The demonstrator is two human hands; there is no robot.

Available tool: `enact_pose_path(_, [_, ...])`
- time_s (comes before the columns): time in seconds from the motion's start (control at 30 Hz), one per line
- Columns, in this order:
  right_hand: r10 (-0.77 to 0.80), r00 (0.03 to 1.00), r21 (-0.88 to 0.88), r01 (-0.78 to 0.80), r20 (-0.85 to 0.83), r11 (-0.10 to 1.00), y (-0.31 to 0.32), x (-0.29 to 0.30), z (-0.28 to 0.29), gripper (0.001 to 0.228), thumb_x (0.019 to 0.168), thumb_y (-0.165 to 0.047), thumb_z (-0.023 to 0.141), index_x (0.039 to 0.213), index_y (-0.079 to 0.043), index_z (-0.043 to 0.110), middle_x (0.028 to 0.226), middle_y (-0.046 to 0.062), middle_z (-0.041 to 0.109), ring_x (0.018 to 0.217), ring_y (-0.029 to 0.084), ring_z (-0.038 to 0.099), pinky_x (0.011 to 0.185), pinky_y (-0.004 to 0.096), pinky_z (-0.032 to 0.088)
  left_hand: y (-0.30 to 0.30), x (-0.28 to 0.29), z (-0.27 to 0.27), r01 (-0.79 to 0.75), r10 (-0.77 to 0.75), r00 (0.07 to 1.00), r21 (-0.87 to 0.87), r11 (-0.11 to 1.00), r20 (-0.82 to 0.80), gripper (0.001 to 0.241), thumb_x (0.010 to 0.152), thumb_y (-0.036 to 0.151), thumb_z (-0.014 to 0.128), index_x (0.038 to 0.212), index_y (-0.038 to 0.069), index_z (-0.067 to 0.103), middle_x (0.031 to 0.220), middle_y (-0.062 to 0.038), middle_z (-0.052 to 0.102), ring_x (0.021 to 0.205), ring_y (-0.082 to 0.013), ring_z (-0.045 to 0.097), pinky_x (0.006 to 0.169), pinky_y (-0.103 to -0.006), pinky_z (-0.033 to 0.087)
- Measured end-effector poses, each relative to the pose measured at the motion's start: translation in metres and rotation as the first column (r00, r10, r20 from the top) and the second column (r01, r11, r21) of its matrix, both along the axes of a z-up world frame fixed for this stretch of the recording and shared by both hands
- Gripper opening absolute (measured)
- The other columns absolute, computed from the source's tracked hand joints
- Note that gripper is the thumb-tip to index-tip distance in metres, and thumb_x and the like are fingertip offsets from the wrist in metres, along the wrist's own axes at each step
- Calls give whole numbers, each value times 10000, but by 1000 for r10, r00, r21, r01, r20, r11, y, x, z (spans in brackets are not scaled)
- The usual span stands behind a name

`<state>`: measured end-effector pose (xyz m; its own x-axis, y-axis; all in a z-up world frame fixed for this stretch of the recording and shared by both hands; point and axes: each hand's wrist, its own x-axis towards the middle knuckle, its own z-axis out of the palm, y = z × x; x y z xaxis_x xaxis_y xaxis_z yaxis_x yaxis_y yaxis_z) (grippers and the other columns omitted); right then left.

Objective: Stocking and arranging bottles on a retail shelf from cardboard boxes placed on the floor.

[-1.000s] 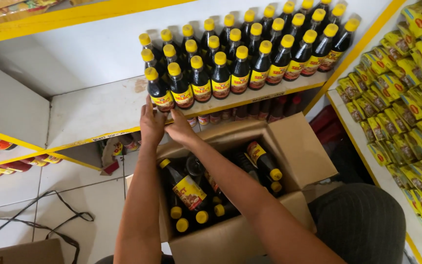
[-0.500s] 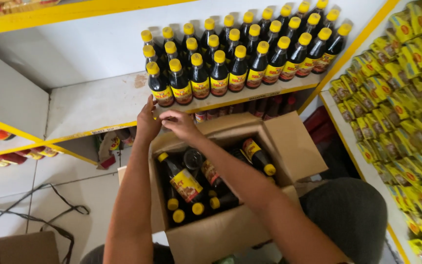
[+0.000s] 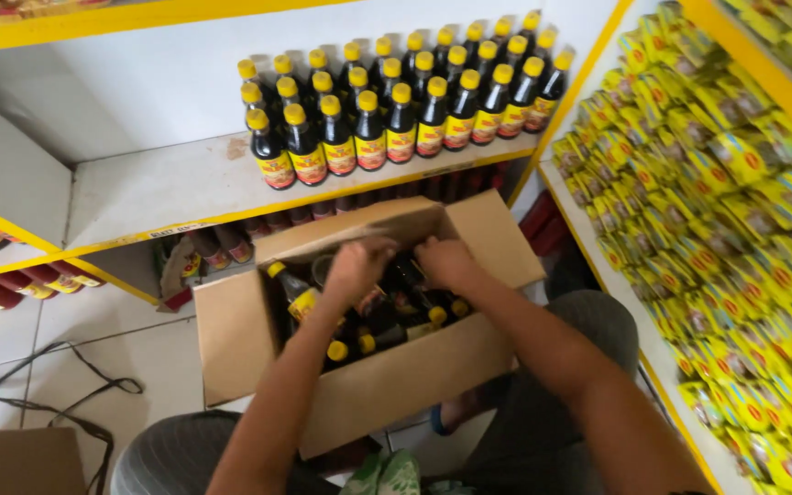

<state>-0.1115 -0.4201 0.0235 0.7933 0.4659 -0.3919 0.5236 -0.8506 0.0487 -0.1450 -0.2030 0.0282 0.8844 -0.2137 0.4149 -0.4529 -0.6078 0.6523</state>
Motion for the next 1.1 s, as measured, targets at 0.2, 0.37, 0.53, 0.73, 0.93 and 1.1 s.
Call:
enact_pose_path(0.2, [-55, 938, -28, 69, 343, 997, 2, -65, -13, 614, 760, -328, 708, 1314, -89, 592, 1306, 180, 535, 911, 391, 662, 662, 514, 587, -40, -59, -18, 131, -144, 971, -82, 988, -191, 262, 862, 121, 715, 1120, 72, 711, 1069, -176, 744, 1013, -377, 705, 877, -441, 563])
enact_pose_path(0.37, [-67, 907, 378, -104, 415, 920, -17, -60, -11, 100, 936, -153, 640, 944, -72, 700, 1006, 180, 634, 765, 360, 673, 685, 469, 560, -38, -58, -36, 54, -46, 993, 76, 996, -108, 475, 759, 119, 768, 1225, 96, 675, 1198, -168, 713, 1126, -379, 662, 956, -452, 539])
enact_pose_path(0.53, [-108, 890, 683, -257, 443, 684, -17, -113, 114, 58, 768, -94, 686, 731, -52, 671, 821, 138, 643, 774, 358, 657, 697, 465, 513, -40, -86, 0, 119, -98, 981, 120, 986, -168, 768, 652, 172, 868, 1355, 90, 571, 1340, -164, 625, 1216, -374, 592, 991, -455, 486])
enact_pose_path(0.73, [46, 997, 998, -67, 66, 20, -55, -60, 116, 160, 704, 50, 611, 836, -23, 665, 942, 88, 674, 905, 210, 641, 837, 333, 516, -30, -91, 54, 309, -591, 689, -568, 763, -420, 824, 729, 141, 861, 1444, 161, 452, 1360, -91, 611, 1201, -220, 622, 1039, -369, 494])
enact_pose_path(0.93, [79, 975, 942, 223, -210, -250, -31, -71, 112, 287, 776, 69, 648, 1039, -47, 654, 1055, 60, 689, 997, 158, 647, 902, 294, 520, -31, -111, 40, 189, -494, 660, -512, 838, -566, 614, 840, 291, 825, 1363, 86, 577, 1210, -85, 697, 1096, -160, 644, 982, -333, 510])
enact_pose_path(1.1, [8, 914, 886, 394, -405, -245, -34, -71, 90, 353, 923, -62, 725, 1240, -55, 569, 1092, 66, 627, 884, 148, 637, 729, 312, 555, -31, -107, 12, 20, -419, 753, -619, 785, -507, 611, 858, 386, 801, 1345, 69, 614, 1157, -26, 736, 1065, -135, 667, 962, -311, 507])
